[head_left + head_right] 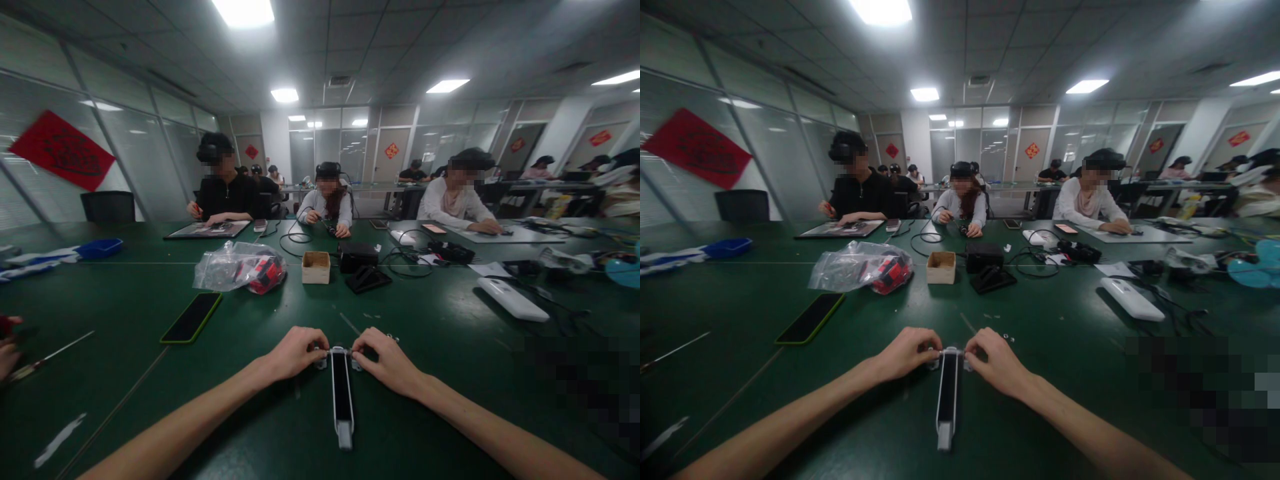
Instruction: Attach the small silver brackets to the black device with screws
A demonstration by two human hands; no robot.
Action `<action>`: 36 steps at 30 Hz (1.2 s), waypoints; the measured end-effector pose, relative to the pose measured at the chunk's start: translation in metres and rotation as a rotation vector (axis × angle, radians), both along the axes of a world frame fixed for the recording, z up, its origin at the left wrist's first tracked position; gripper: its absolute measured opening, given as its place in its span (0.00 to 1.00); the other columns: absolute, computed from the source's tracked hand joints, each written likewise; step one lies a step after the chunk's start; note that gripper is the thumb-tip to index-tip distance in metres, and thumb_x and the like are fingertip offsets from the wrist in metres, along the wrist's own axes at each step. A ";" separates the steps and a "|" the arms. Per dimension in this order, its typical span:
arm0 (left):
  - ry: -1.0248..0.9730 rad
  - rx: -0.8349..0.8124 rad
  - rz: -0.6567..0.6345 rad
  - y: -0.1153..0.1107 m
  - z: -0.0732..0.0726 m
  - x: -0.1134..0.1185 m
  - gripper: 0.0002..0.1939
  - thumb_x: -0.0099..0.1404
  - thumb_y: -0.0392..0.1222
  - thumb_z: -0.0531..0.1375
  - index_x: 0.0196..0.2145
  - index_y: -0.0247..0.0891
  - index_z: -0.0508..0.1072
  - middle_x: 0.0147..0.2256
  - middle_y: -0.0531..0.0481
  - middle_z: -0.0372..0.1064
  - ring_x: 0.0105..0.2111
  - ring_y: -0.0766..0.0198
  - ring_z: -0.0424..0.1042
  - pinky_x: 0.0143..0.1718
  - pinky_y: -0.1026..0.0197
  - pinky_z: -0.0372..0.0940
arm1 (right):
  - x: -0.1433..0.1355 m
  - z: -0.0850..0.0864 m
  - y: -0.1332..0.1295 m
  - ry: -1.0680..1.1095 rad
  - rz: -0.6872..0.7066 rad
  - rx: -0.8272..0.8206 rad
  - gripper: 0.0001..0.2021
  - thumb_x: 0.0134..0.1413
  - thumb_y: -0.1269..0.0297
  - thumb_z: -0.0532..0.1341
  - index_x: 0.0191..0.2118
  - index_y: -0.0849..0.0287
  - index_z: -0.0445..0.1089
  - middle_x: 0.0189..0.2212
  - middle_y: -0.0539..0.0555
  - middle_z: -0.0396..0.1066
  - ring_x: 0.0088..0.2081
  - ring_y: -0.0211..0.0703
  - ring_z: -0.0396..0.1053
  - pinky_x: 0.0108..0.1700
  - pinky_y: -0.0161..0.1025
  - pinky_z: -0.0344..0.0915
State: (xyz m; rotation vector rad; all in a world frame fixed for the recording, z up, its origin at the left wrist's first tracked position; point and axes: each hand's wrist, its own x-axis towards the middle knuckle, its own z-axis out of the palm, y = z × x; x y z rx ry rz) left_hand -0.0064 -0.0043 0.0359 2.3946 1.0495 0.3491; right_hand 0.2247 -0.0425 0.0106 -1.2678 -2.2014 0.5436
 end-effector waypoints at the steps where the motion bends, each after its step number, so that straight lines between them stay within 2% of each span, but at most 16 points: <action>1: -0.006 -0.004 0.008 -0.001 0.000 0.001 0.05 0.61 0.38 0.60 0.35 0.36 0.73 0.33 0.53 0.72 0.30 0.68 0.68 0.32 0.69 0.60 | 0.000 -0.001 0.000 0.005 -0.001 0.003 0.04 0.56 0.68 0.57 0.33 0.59 0.69 0.32 0.53 0.68 0.35 0.42 0.64 0.38 0.40 0.62; 10: -0.047 -0.017 0.057 -0.008 0.000 0.001 0.07 0.60 0.38 0.59 0.38 0.36 0.72 0.34 0.52 0.71 0.30 0.67 0.68 0.33 0.68 0.60 | 0.002 -0.001 0.001 -0.005 -0.005 -0.015 0.03 0.55 0.68 0.58 0.34 0.58 0.69 0.32 0.52 0.68 0.35 0.42 0.64 0.38 0.40 0.62; 16: -0.096 0.036 0.019 -0.005 -0.010 -0.002 0.08 0.61 0.40 0.57 0.38 0.36 0.72 0.34 0.52 0.71 0.29 0.68 0.67 0.32 0.68 0.61 | 0.001 -0.001 -0.001 -0.017 -0.001 -0.007 0.04 0.55 0.68 0.58 0.34 0.59 0.69 0.33 0.53 0.68 0.35 0.41 0.64 0.37 0.40 0.62; 20: -0.115 0.058 0.040 -0.003 -0.016 -0.003 0.09 0.59 0.40 0.58 0.38 0.35 0.72 0.32 0.52 0.71 0.25 0.69 0.65 0.29 0.68 0.61 | 0.004 0.000 0.001 -0.021 -0.001 0.013 0.04 0.55 0.66 0.57 0.35 0.58 0.69 0.33 0.53 0.69 0.35 0.41 0.64 0.37 0.40 0.63; 23: -0.129 0.059 0.054 -0.002 -0.020 -0.004 0.09 0.57 0.37 0.58 0.38 0.35 0.71 0.32 0.53 0.71 0.24 0.70 0.64 0.29 0.68 0.60 | 0.013 0.009 0.007 -0.029 -0.014 0.063 0.06 0.55 0.65 0.56 0.34 0.59 0.69 0.33 0.53 0.69 0.36 0.42 0.65 0.39 0.41 0.63; 28: -0.183 0.054 0.063 -0.001 -0.022 -0.004 0.09 0.56 0.37 0.58 0.37 0.35 0.71 0.31 0.53 0.70 0.23 0.71 0.64 0.26 0.69 0.59 | 0.039 0.038 0.022 -0.091 -0.098 0.129 0.08 0.55 0.64 0.55 0.35 0.59 0.70 0.35 0.54 0.70 0.37 0.43 0.65 0.41 0.41 0.62; 32: -0.194 0.031 0.078 -0.002 -0.020 -0.003 0.09 0.55 0.36 0.58 0.36 0.34 0.71 0.29 0.54 0.70 0.23 0.71 0.63 0.25 0.69 0.58 | 0.058 0.054 0.029 -0.299 -0.064 -0.021 0.09 0.54 0.62 0.56 0.36 0.60 0.71 0.35 0.55 0.70 0.37 0.44 0.66 0.40 0.40 0.61; 36: -0.192 0.015 0.087 -0.002 -0.019 -0.002 0.08 0.56 0.37 0.58 0.35 0.34 0.72 0.27 0.54 0.69 0.22 0.71 0.61 0.25 0.69 0.57 | 0.071 0.049 0.033 -0.466 0.012 -0.186 0.11 0.52 0.61 0.58 0.39 0.60 0.71 0.35 0.56 0.70 0.36 0.45 0.67 0.37 0.38 0.61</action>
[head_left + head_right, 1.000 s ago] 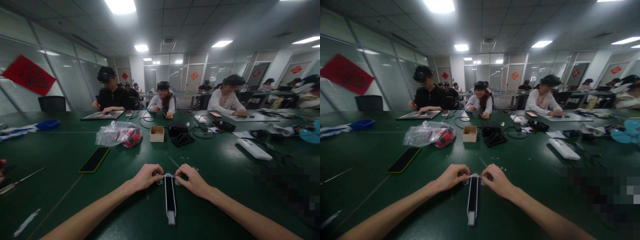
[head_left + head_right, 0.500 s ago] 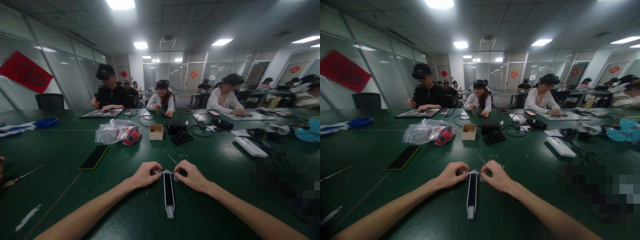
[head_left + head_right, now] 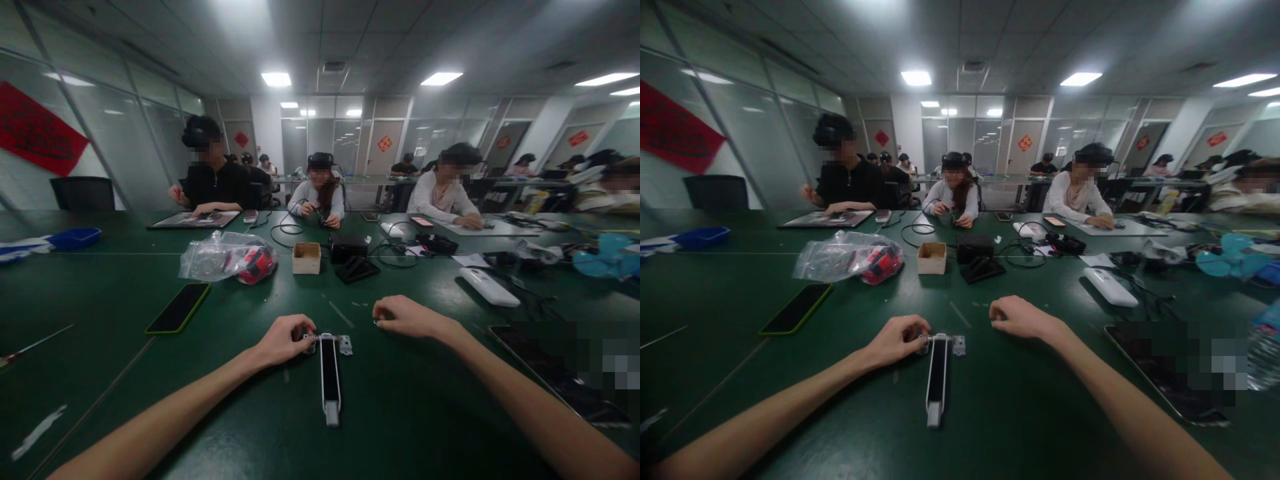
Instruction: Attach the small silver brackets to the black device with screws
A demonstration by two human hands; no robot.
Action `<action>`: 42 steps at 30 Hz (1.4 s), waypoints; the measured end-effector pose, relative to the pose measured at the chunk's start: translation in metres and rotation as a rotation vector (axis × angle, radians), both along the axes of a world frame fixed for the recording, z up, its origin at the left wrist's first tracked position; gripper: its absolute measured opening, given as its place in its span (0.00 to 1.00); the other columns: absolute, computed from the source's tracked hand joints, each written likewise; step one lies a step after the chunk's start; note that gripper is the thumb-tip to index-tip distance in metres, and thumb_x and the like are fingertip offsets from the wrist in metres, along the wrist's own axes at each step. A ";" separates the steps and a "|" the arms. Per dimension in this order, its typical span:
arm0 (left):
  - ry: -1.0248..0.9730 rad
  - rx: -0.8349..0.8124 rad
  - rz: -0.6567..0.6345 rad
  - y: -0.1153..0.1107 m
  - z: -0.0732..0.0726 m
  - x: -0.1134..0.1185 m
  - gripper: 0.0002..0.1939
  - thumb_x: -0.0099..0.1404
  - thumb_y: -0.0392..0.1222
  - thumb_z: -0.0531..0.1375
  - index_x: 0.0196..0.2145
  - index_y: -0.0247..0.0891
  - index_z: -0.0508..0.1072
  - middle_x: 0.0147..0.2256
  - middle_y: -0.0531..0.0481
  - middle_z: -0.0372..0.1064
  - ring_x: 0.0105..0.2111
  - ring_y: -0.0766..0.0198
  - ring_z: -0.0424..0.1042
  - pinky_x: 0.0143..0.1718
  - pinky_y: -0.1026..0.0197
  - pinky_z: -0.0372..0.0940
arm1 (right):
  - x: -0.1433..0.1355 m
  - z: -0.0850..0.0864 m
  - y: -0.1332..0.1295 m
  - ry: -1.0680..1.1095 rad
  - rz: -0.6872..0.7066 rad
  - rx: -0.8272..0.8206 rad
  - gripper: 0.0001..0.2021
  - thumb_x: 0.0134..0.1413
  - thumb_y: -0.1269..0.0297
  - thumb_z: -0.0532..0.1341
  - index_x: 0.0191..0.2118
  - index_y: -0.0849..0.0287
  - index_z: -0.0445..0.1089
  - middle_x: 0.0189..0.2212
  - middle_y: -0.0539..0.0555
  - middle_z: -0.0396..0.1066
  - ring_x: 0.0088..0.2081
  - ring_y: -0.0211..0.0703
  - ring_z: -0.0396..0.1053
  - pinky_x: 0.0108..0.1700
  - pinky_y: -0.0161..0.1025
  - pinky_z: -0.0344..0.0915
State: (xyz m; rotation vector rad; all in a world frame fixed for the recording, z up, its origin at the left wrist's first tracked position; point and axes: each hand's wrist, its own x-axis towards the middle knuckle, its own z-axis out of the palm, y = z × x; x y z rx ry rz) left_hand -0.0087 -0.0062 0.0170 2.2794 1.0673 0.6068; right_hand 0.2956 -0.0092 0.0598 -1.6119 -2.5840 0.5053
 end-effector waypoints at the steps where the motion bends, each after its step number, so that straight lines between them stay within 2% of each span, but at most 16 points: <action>1: 0.003 0.000 0.000 0.000 0.000 0.000 0.08 0.56 0.37 0.58 0.35 0.34 0.72 0.27 0.54 0.69 0.22 0.71 0.61 0.24 0.69 0.57 | 0.002 -0.003 0.001 -0.017 0.003 -0.013 0.11 0.52 0.61 0.58 0.39 0.60 0.71 0.35 0.56 0.70 0.36 0.45 0.67 0.36 0.37 0.61; 5: 0.025 0.009 -0.002 0.002 -0.001 0.000 0.08 0.57 0.38 0.57 0.35 0.34 0.73 0.25 0.54 0.68 0.22 0.71 0.62 0.25 0.69 0.57 | 0.007 -0.011 0.006 -0.054 0.003 -0.002 0.10 0.52 0.62 0.59 0.40 0.58 0.70 0.35 0.55 0.70 0.35 0.45 0.67 0.36 0.37 0.60; 10: 0.031 0.005 -0.005 0.003 0.000 0.000 0.08 0.58 0.37 0.57 0.35 0.34 0.73 0.26 0.54 0.69 0.22 0.70 0.63 0.26 0.69 0.57 | 0.014 -0.012 0.009 -0.094 -0.025 -0.027 0.11 0.50 0.65 0.60 0.41 0.58 0.70 0.35 0.55 0.70 0.35 0.44 0.67 0.34 0.36 0.59; 17: 0.019 0.003 -0.008 0.004 -0.002 0.000 0.08 0.57 0.37 0.57 0.34 0.34 0.73 0.25 0.54 0.68 0.22 0.70 0.62 0.25 0.69 0.57 | 0.013 -0.016 0.011 -0.054 -0.013 -0.062 0.11 0.49 0.66 0.61 0.40 0.59 0.70 0.34 0.53 0.70 0.34 0.43 0.67 0.33 0.35 0.59; 24: 0.015 0.006 -0.022 0.003 0.000 0.001 0.07 0.57 0.36 0.57 0.34 0.34 0.73 0.26 0.54 0.69 0.21 0.71 0.62 0.25 0.70 0.57 | 0.007 -0.011 0.007 -0.058 -0.075 -0.099 0.05 0.50 0.69 0.60 0.34 0.61 0.71 0.33 0.55 0.71 0.33 0.43 0.68 0.32 0.35 0.60; 29: 0.007 0.016 -0.025 0.003 -0.002 0.000 0.07 0.57 0.36 0.58 0.34 0.34 0.73 0.25 0.55 0.69 0.21 0.71 0.61 0.24 0.70 0.57 | -0.014 -0.006 -0.004 0.104 -0.022 -0.071 0.07 0.53 0.66 0.58 0.37 0.61 0.70 0.32 0.54 0.71 0.32 0.41 0.68 0.33 0.35 0.62; 34: -0.009 0.021 -0.039 0.002 -0.002 0.000 0.07 0.57 0.36 0.58 0.34 0.34 0.73 0.25 0.55 0.69 0.21 0.71 0.61 0.24 0.70 0.57 | -0.047 -0.018 -0.017 0.311 0.084 -0.146 0.09 0.54 0.62 0.59 0.39 0.60 0.69 0.33 0.51 0.69 0.32 0.37 0.66 0.32 0.33 0.62; 42: -0.019 0.019 -0.038 0.001 0.000 0.001 0.06 0.56 0.35 0.58 0.33 0.34 0.73 0.25 0.55 0.68 0.21 0.72 0.61 0.24 0.70 0.57 | -0.059 -0.031 -0.019 0.389 0.032 -0.091 0.10 0.55 0.58 0.59 0.37 0.60 0.69 0.34 0.50 0.68 0.33 0.37 0.65 0.34 0.34 0.62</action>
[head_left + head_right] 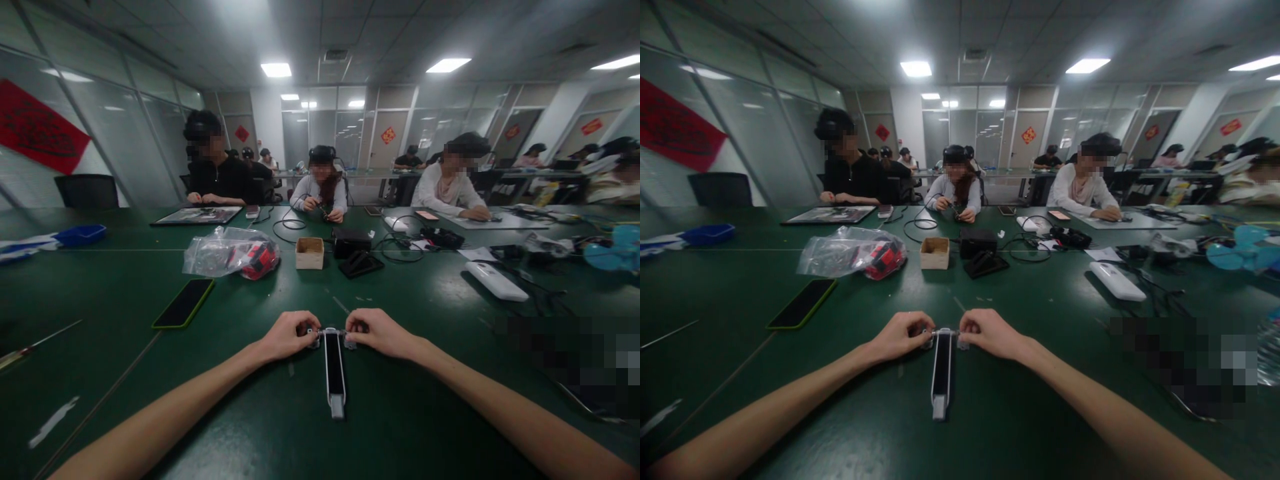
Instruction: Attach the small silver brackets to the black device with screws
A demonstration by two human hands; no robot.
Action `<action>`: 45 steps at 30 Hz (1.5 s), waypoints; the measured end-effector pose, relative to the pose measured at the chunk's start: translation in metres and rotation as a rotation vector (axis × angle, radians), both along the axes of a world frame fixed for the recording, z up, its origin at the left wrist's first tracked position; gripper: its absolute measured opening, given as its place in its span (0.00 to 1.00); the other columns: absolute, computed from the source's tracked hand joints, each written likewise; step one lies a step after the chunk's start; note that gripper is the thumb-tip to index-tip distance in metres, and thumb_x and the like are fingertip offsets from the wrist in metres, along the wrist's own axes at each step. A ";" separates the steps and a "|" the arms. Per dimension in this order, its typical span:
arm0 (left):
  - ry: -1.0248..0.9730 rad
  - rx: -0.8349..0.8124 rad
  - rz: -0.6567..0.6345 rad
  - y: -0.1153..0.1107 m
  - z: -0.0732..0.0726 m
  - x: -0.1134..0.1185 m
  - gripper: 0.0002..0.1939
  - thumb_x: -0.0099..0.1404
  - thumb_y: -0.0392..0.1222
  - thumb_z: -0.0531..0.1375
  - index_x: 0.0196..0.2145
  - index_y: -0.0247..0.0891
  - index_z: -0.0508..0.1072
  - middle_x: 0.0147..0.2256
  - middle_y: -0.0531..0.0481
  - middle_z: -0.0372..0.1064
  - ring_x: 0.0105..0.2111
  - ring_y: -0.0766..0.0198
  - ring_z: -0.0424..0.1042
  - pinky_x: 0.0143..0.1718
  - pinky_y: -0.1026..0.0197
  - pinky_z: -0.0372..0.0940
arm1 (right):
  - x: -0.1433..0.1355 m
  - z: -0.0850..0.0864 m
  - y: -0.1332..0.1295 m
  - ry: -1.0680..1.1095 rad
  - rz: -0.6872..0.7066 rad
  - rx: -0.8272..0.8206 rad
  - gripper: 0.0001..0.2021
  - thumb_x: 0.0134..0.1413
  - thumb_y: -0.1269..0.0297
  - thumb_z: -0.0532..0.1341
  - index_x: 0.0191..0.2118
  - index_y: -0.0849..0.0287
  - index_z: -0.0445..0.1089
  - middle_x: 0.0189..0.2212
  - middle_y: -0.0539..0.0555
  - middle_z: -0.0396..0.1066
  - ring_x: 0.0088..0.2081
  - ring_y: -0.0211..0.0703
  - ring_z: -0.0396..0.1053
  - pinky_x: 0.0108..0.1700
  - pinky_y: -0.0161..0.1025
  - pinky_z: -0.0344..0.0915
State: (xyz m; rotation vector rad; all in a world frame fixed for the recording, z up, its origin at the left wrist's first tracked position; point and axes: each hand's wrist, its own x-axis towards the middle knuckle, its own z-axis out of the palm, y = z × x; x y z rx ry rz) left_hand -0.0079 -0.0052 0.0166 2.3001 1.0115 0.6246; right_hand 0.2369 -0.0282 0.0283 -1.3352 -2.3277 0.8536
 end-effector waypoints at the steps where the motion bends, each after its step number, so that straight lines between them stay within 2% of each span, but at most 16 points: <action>1: 0.001 -0.006 0.001 0.000 0.000 0.000 0.06 0.56 0.35 0.58 0.33 0.34 0.73 0.25 0.55 0.68 0.21 0.72 0.61 0.24 0.70 0.57 | 0.000 -0.001 0.000 -0.001 -0.003 0.014 0.10 0.55 0.58 0.59 0.37 0.59 0.69 0.34 0.50 0.68 0.33 0.38 0.65 0.34 0.35 0.62; 11: 0.017 0.002 -0.012 0.001 0.000 0.000 0.06 0.57 0.36 0.58 0.33 0.34 0.73 0.27 0.54 0.69 0.22 0.71 0.61 0.24 0.70 0.57 | 0.002 -0.010 0.002 -0.013 0.000 0.055 0.11 0.56 0.56 0.58 0.37 0.58 0.69 0.35 0.51 0.67 0.33 0.39 0.64 0.34 0.36 0.61; 21: 0.016 0.010 -0.017 0.001 -0.004 -0.002 0.06 0.57 0.36 0.58 0.33 0.34 0.73 0.26 0.54 0.68 0.21 0.71 0.61 0.24 0.70 0.56 | 0.001 -0.017 -0.001 0.031 -0.019 0.149 0.09 0.56 0.58 0.58 0.36 0.59 0.70 0.32 0.51 0.67 0.33 0.39 0.63 0.35 0.36 0.61; 30: 0.024 0.006 -0.014 0.002 -0.003 -0.001 0.07 0.57 0.36 0.58 0.34 0.34 0.73 0.26 0.55 0.68 0.21 0.71 0.61 0.24 0.70 0.57 | 0.002 -0.024 -0.002 0.111 -0.051 0.076 0.09 0.56 0.59 0.58 0.37 0.59 0.68 0.34 0.51 0.66 0.34 0.38 0.64 0.35 0.36 0.63; 36: 0.032 -0.016 -0.013 0.000 0.000 0.000 0.07 0.58 0.38 0.58 0.34 0.34 0.73 0.26 0.54 0.68 0.21 0.71 0.61 0.24 0.70 0.56 | 0.002 -0.023 -0.002 0.125 -0.054 0.033 0.11 0.55 0.58 0.58 0.38 0.59 0.68 0.35 0.51 0.67 0.34 0.38 0.64 0.36 0.37 0.63; 45: 0.041 -0.002 -0.009 0.000 0.001 0.000 0.07 0.58 0.37 0.58 0.34 0.34 0.73 0.26 0.54 0.68 0.22 0.71 0.61 0.25 0.69 0.57 | 0.002 -0.025 -0.001 0.103 -0.053 0.054 0.11 0.57 0.57 0.57 0.38 0.59 0.69 0.33 0.51 0.67 0.32 0.37 0.63 0.34 0.35 0.62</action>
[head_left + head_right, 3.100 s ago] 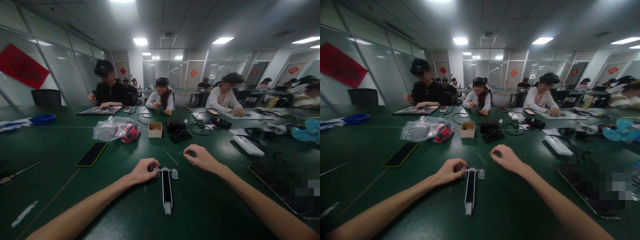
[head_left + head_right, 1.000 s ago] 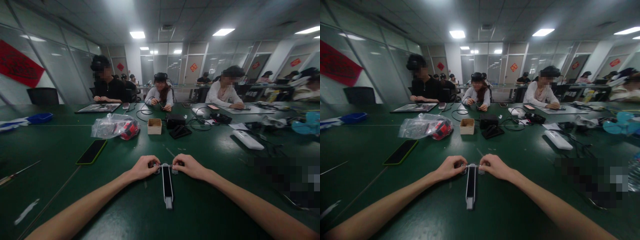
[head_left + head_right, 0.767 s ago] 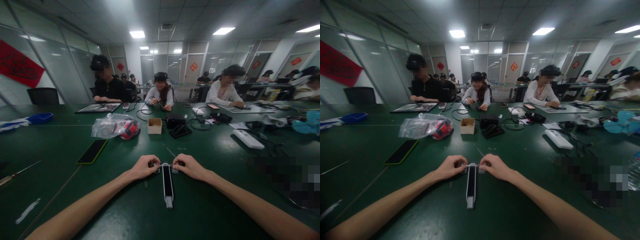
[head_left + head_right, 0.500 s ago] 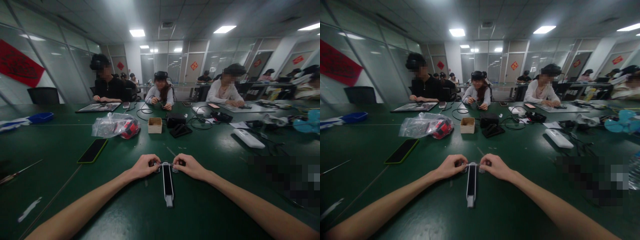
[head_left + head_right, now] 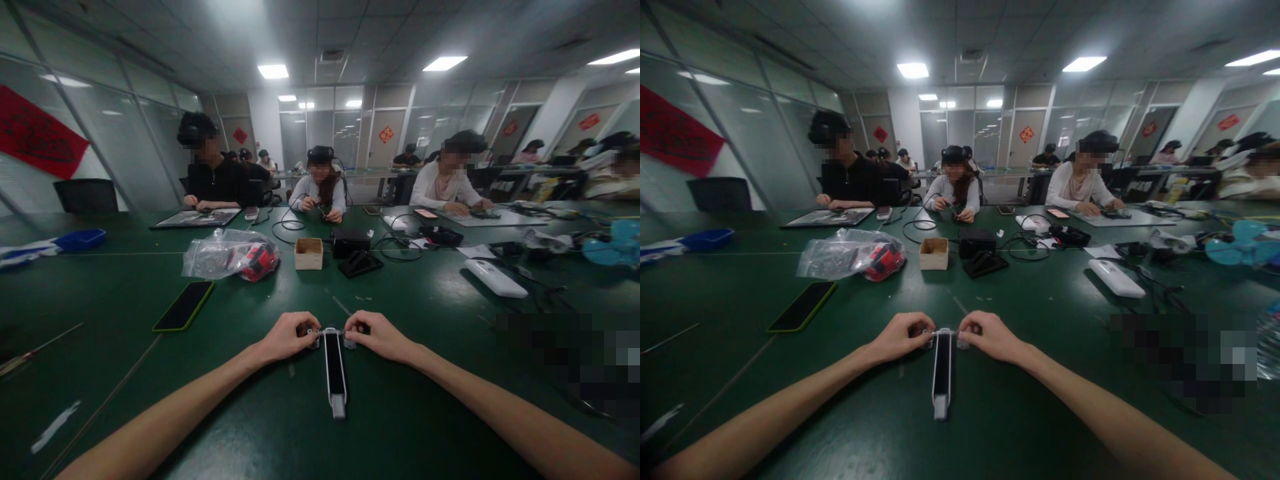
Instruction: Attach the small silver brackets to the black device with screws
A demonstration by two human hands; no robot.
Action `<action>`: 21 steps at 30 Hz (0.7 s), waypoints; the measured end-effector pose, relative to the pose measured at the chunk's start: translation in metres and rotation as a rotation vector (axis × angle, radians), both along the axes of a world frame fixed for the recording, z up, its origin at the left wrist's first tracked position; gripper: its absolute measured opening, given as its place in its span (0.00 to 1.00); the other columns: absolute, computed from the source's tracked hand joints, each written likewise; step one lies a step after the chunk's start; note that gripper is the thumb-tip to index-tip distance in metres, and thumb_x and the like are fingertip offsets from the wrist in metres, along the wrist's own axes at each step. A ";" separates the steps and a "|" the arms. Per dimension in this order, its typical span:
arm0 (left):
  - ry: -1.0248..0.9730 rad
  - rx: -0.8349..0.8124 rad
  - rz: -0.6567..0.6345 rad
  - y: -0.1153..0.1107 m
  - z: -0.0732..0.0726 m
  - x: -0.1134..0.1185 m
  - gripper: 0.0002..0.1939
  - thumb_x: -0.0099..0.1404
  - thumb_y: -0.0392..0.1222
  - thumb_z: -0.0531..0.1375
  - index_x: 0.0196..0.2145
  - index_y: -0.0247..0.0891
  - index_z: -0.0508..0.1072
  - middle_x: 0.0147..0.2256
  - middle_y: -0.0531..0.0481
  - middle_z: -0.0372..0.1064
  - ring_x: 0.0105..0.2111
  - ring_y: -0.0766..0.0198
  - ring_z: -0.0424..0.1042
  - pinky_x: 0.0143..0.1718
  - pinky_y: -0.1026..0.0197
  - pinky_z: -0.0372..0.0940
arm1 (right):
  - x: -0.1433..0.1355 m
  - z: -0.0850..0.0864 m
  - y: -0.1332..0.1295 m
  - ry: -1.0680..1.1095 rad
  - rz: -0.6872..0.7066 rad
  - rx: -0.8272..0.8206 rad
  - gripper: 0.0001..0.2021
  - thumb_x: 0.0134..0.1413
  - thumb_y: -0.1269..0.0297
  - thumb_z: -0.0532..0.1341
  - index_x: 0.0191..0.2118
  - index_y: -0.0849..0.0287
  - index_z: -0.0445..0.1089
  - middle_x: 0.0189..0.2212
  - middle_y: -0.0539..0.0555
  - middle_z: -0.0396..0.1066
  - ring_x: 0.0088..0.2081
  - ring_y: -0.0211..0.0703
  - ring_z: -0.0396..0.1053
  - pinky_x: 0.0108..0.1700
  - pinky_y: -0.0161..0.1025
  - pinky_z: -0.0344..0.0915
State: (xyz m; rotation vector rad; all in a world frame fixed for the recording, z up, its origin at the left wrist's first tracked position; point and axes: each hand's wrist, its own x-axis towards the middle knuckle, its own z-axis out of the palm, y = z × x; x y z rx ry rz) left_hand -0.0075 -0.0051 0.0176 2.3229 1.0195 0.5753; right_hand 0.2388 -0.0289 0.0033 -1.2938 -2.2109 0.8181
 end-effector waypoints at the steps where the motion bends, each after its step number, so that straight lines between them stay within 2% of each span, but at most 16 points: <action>1: 0.003 0.002 0.000 0.000 0.000 0.000 0.07 0.58 0.37 0.58 0.34 0.34 0.73 0.26 0.54 0.68 0.22 0.71 0.61 0.25 0.69 0.57 | 0.000 0.000 0.000 -0.007 0.000 0.008 0.11 0.57 0.57 0.57 0.38 0.59 0.69 0.33 0.51 0.67 0.32 0.37 0.63 0.34 0.35 0.62; 15: -0.009 0.006 -0.019 0.001 -0.001 -0.001 0.07 0.58 0.37 0.58 0.34 0.35 0.73 0.26 0.54 0.68 0.22 0.71 0.61 0.25 0.69 0.57 | -0.001 0.004 -0.001 -0.047 0.032 0.088 0.11 0.60 0.59 0.54 0.37 0.59 0.70 0.33 0.51 0.67 0.34 0.39 0.64 0.36 0.37 0.62; 21: -0.007 0.005 -0.008 -0.001 0.002 0.000 0.07 0.57 0.35 0.58 0.34 0.34 0.73 0.27 0.54 0.69 0.22 0.71 0.61 0.25 0.69 0.56 | -0.002 0.005 -0.002 -0.016 0.006 0.076 0.09 0.59 0.59 0.56 0.39 0.59 0.68 0.34 0.51 0.67 0.32 0.38 0.64 0.33 0.35 0.61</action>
